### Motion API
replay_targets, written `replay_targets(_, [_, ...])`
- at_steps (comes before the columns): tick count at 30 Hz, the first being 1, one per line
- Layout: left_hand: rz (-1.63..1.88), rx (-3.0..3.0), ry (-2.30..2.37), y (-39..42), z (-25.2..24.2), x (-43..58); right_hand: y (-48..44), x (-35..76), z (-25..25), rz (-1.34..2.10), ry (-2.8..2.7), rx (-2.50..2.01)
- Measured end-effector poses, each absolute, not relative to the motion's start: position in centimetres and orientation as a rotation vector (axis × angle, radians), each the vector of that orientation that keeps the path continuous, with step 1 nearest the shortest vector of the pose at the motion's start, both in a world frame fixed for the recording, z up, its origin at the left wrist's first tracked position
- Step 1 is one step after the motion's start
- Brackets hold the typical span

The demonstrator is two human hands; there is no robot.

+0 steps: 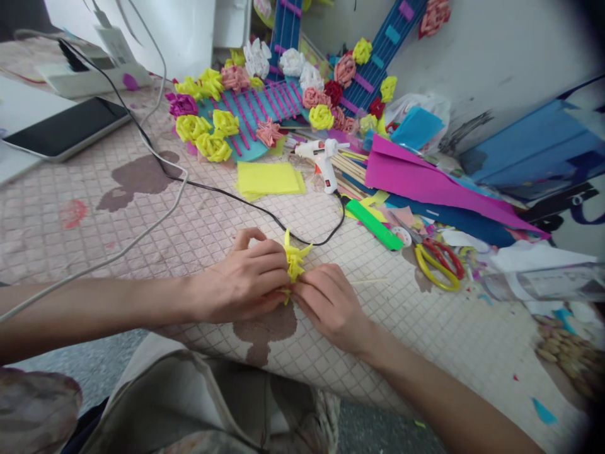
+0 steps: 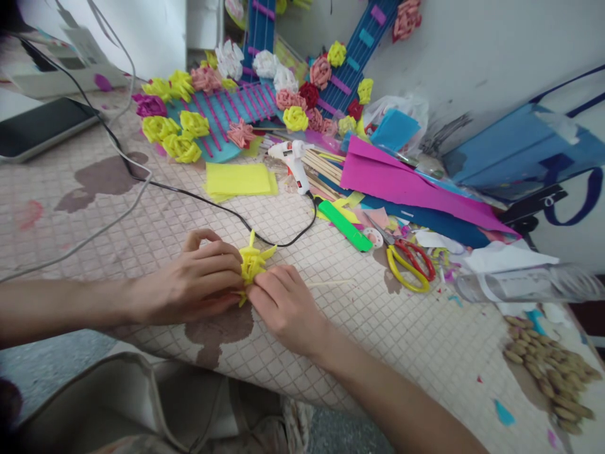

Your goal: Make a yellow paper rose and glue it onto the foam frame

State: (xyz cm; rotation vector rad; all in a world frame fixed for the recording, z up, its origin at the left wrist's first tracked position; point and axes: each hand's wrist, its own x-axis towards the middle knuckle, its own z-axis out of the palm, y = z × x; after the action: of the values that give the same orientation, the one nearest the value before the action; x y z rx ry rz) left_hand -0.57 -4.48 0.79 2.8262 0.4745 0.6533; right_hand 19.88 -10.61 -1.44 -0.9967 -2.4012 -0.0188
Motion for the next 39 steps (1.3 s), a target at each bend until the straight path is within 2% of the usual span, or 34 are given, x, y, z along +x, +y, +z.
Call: replay_targets(39, [0.766,2.915,0.560,-4.62,0.48,-0.54,-10.34,19.69,-1.02,-0.043,-2.326,-1.097])
